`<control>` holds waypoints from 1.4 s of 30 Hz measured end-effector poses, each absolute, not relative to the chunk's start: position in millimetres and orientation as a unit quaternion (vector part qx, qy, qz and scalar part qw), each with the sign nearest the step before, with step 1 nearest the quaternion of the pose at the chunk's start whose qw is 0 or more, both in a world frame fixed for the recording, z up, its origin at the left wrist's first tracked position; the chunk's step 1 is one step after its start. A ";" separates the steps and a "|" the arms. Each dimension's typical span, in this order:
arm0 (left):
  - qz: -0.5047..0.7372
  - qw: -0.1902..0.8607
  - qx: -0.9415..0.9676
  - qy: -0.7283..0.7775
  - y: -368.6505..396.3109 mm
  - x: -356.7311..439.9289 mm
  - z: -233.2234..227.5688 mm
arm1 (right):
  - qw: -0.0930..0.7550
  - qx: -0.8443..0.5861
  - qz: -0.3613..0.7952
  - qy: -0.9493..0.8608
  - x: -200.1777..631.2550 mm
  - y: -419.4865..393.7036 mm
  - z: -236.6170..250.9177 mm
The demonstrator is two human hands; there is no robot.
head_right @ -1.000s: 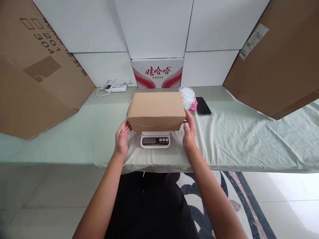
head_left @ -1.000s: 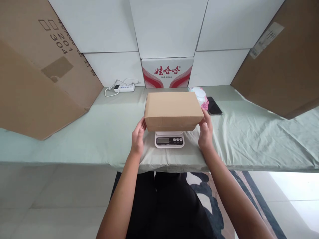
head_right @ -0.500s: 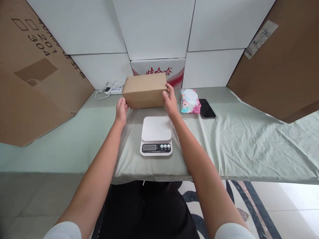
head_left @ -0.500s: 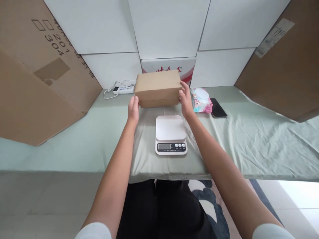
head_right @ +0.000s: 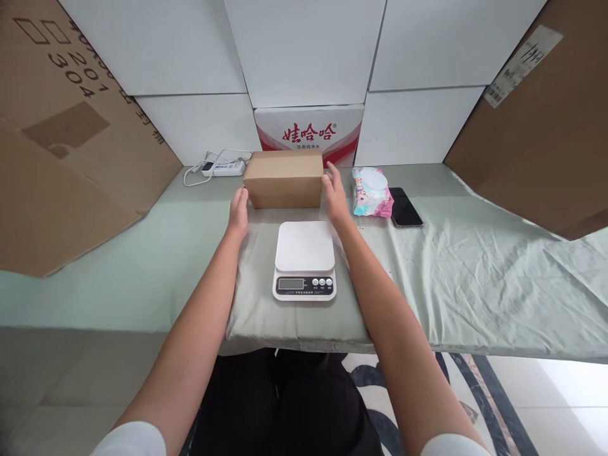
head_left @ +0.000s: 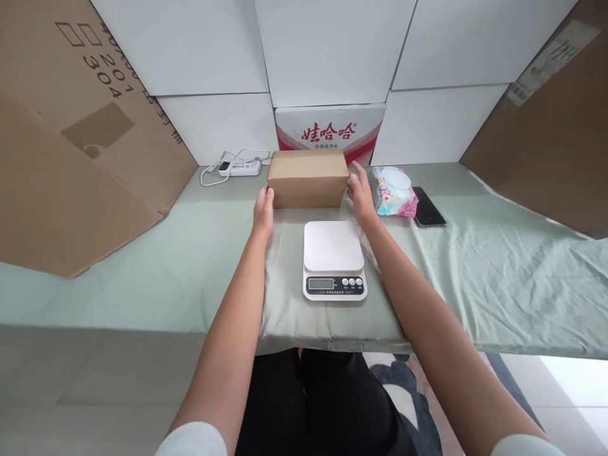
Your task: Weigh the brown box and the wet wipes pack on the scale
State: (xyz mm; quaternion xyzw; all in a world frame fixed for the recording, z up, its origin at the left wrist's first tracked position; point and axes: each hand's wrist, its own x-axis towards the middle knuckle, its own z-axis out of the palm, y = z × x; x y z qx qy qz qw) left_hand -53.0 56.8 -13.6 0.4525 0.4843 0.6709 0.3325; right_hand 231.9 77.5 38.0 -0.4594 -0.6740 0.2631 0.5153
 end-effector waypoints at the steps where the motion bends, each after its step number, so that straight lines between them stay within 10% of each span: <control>1: 0.676 0.320 0.452 0.487 56.2 -55.0 -14.1 | 0.526 -0.463 0.231 -0.676 239.8 76.0 46.3; 5: 0.698 0.291 0.427 0.496 54.7 -62.1 -15.3 | 0.486 -0.579 0.089 -0.649 279.5 71.0 89.5; 11: 0.702 0.282 0.430 0.493 54.3 -60.1 -13.2 | 0.173 -0.796 0.138 -0.563 302.1 88.2 117.9; 17: 0.699 0.287 0.436 0.489 51.8 -57.4 -9.9 | 0.134 -0.803 0.127 -0.567 305.2 93.9 114.1; 27: 0.686 0.292 0.441 0.500 48.4 -52.6 -5.5 | 0.364 -0.597 0.519 -0.492 344.1 31.0 147.7; 42: 0.676 0.279 0.453 0.511 26.3 -45.8 6.9 | 0.042 -0.259 0.158 -0.952 234.2 -28.4 151.5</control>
